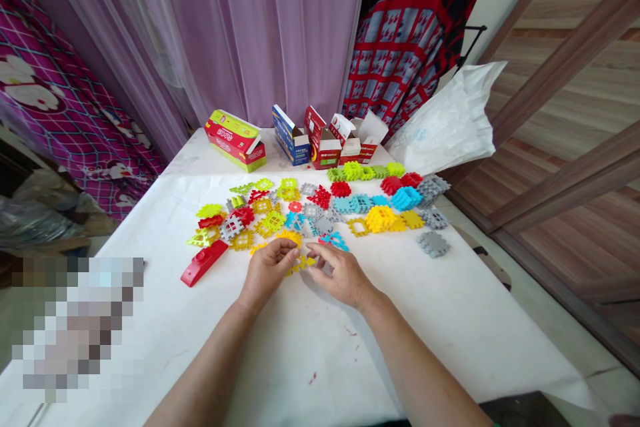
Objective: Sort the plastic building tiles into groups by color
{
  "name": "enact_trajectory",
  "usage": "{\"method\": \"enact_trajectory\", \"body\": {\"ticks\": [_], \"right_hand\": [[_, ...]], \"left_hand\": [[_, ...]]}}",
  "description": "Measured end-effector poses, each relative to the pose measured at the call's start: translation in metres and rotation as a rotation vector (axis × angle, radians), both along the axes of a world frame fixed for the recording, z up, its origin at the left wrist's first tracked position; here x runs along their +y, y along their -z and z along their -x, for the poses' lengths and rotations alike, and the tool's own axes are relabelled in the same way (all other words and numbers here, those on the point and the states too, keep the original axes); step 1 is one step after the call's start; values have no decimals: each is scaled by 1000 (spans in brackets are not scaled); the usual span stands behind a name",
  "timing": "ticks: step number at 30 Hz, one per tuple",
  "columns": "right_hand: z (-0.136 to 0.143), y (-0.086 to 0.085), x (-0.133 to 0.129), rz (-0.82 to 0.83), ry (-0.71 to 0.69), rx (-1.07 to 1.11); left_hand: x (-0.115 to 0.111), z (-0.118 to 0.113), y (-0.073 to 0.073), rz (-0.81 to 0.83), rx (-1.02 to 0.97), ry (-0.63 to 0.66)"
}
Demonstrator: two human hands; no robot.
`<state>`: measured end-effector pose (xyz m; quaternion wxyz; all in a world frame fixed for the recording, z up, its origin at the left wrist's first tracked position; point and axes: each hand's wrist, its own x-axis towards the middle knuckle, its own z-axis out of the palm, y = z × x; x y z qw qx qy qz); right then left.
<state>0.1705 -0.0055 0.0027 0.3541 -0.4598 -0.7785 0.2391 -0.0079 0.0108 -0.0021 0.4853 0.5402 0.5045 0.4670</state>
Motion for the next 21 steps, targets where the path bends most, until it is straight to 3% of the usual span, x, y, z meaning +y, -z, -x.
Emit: {"method": "enact_trajectory", "body": {"ticks": [2,4,9,11,14,18,21], "right_hand": [[2,-1,0,49,-9,80],[-2,1,6,98,80,181],[-37,18,37,161,550,395],[-49,25,46,189,641,386],[-57,31,49,174,687,266],[-54,29,39,-70,700,86],[-40,22,32,-231,586,1]], "left_hand": [[-1,1,0,-34,55,25],[0,5,-2,-79,126,5],[15,38,-11,-161,182,-340],[20,50,-12,-173,247,-414],[21,59,-13,-164,474,-393],[17,57,-15,-175,721,-328],[16,57,-16,-166,773,-321]]}}
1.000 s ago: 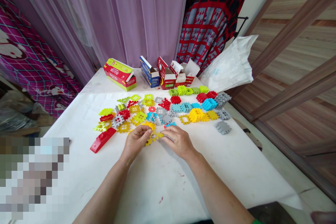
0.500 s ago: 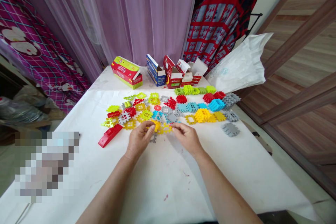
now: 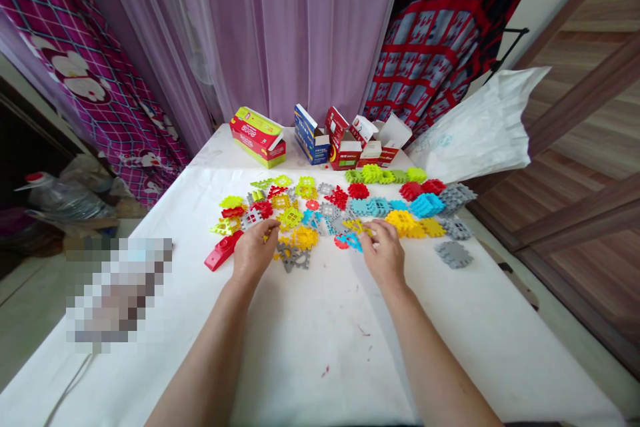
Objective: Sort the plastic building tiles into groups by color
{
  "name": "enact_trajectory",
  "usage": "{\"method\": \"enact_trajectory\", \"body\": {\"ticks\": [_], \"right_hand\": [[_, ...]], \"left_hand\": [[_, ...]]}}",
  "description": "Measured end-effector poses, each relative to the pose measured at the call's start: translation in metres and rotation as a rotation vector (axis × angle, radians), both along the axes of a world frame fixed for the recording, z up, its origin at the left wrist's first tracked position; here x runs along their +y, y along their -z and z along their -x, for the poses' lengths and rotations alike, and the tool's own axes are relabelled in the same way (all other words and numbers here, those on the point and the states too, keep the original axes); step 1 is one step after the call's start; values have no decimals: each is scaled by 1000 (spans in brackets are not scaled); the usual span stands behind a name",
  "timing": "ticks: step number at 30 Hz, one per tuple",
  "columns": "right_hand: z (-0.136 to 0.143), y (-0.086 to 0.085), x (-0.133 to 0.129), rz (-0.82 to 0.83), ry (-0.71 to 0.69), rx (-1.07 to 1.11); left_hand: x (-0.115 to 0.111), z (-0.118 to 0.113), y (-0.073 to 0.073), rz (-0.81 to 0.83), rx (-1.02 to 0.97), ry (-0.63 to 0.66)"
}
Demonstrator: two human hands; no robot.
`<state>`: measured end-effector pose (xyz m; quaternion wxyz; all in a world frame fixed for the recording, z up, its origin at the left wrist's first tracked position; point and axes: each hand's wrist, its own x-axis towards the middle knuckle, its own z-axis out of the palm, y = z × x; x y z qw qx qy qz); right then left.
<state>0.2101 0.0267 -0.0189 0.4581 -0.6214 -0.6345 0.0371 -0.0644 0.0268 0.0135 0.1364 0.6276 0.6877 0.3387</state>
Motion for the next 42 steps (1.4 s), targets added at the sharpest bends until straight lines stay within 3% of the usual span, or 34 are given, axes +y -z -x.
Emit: {"method": "enact_trajectory", "body": {"ticks": [4,6,10,15,21,24,26,29,32,34,37,42], "right_hand": [[36,-10,-4,55,-362,-277],[54,-14,-5,101,-469,-402],[75,-18,-5,163,-491,-523],[76,-16,-5,144,-502,-489],[70,-6,-5,102,-497,-346],[69,-3,-4,68,-495,-252],[69,-4,-4,64,-477,-170],[67,-9,-5,52,-409,15],[64,-12,-6,23,-314,152],[61,-13,-7,6,-301,157],[60,-12,-10,-8,-357,100],[66,-9,-14,-41,-401,-51]], "left_hand": [[0,-1,3,3,32,25],[-1,-2,4,-1,41,57],[-2,-6,6,2,61,106],[-6,-15,5,-38,141,169],[-9,-22,2,-135,154,448],[-9,-23,1,-120,105,514],[-10,-23,1,-99,66,487],[-11,-27,4,-34,-82,324],[-10,-33,5,87,-460,134],[-9,-36,4,174,-725,73],[-9,-39,-3,247,-910,64],[-14,-42,-11,304,-969,122]]}}
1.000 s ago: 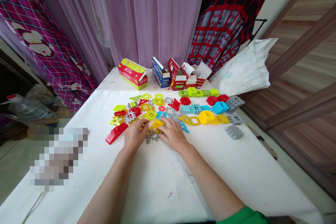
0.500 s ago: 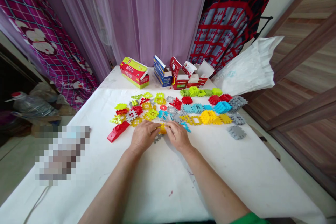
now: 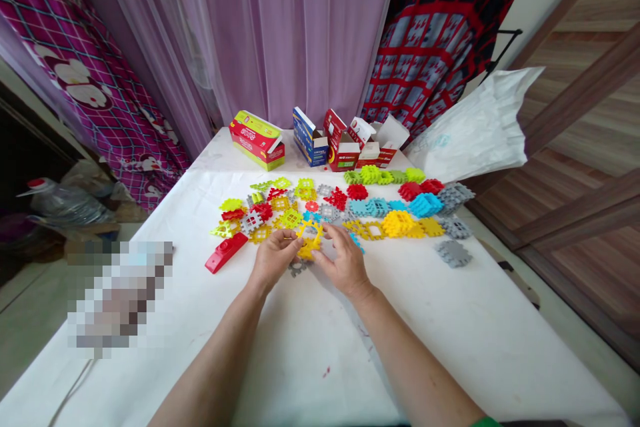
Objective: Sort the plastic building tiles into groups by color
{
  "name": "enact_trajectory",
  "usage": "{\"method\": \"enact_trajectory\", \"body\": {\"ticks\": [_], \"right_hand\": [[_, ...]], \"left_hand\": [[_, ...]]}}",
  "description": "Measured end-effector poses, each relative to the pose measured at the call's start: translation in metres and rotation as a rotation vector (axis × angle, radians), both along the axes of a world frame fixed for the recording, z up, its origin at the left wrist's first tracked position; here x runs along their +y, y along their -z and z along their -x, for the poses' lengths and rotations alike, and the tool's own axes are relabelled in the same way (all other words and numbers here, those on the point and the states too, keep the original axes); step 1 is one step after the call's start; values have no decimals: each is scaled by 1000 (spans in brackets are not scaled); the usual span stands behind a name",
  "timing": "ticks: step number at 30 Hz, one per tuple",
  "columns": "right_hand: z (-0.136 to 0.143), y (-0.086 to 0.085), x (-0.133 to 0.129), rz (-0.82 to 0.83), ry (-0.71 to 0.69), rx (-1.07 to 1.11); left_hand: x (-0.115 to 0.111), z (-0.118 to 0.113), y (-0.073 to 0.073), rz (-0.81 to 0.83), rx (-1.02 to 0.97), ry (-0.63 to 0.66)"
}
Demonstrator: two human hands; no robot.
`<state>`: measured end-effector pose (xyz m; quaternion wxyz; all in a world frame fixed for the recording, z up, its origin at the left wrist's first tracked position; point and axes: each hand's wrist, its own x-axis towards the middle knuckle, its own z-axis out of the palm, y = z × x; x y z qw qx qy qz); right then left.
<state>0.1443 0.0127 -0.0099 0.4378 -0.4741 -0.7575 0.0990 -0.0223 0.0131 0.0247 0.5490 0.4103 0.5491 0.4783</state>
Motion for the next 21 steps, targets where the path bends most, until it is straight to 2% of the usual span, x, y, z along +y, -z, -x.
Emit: {"method": "enact_trajectory", "body": {"ticks": [9,16,21], "right_hand": [[-4,-1,-1,-26,0,-126],[-7,-6,-2,33,3,-248],[-9,-12,-5,117,-24,-332]], "left_hand": [[-2,0,2,-14,15,157],[-2,0,7,-88,131,173],[-3,-3,12,-129,169,246]]}}
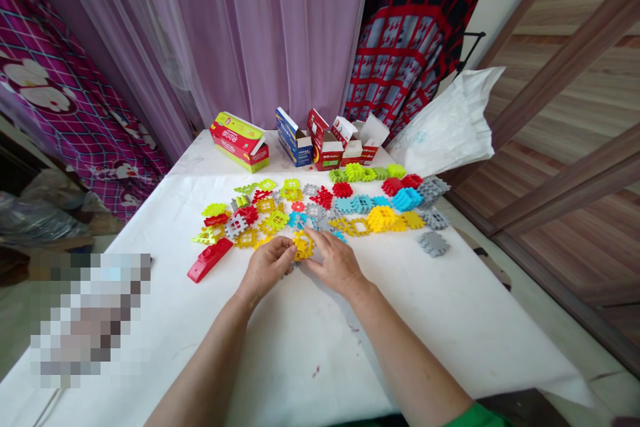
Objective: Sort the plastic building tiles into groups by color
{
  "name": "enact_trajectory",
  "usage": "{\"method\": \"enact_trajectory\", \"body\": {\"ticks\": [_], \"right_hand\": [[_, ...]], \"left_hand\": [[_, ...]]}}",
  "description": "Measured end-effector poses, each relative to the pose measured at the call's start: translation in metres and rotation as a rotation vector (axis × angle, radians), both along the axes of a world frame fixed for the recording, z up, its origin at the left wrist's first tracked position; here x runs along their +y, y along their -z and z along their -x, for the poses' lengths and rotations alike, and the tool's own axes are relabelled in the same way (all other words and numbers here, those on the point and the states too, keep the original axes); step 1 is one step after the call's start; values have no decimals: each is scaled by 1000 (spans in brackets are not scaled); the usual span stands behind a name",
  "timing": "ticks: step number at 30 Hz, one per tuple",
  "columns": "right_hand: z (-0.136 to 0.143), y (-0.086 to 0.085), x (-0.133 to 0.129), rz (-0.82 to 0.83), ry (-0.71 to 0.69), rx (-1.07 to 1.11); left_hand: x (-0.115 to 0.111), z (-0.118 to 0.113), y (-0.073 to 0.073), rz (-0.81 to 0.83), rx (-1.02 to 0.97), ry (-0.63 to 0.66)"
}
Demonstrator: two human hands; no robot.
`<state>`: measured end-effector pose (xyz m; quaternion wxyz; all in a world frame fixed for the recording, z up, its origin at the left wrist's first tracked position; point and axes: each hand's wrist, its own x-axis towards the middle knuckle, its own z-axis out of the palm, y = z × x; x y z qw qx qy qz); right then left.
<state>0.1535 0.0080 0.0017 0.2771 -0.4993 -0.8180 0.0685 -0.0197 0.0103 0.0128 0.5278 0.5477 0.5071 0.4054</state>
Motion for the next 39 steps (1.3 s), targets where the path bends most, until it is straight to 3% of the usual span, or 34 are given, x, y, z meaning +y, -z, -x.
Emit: {"method": "enact_trajectory", "body": {"ticks": [3,5,10,13,15,20,24,31,35,39], "right_hand": [[-15,-8,2,36,-4,46],[-41,-17,8,26,12,88],[-144,-52,42,110,192,-8],[-196,-64,64,256,182,-168],[-215,-66,75,337,155,-263],[-220,-63,88,433,138,-356],[-213,-61,91,454,125,-379],[-207,-58,93,448,134,-391],[-209,-62,86,377,155,-411],[-191,-67,68,170,192,-371]], "left_hand": [[-2,0,-2,-58,52,31],[-2,2,-5,-85,68,2],[1,6,-7,-113,71,-103],[1,5,-5,-116,98,-93],[2,5,-2,-127,120,-82],[4,10,5,-181,172,-133],[6,16,1,-207,178,-217],[7,17,-5,-185,127,-254],[10,24,-6,-201,113,-315],[16,36,-6,-235,103,-459]]}}
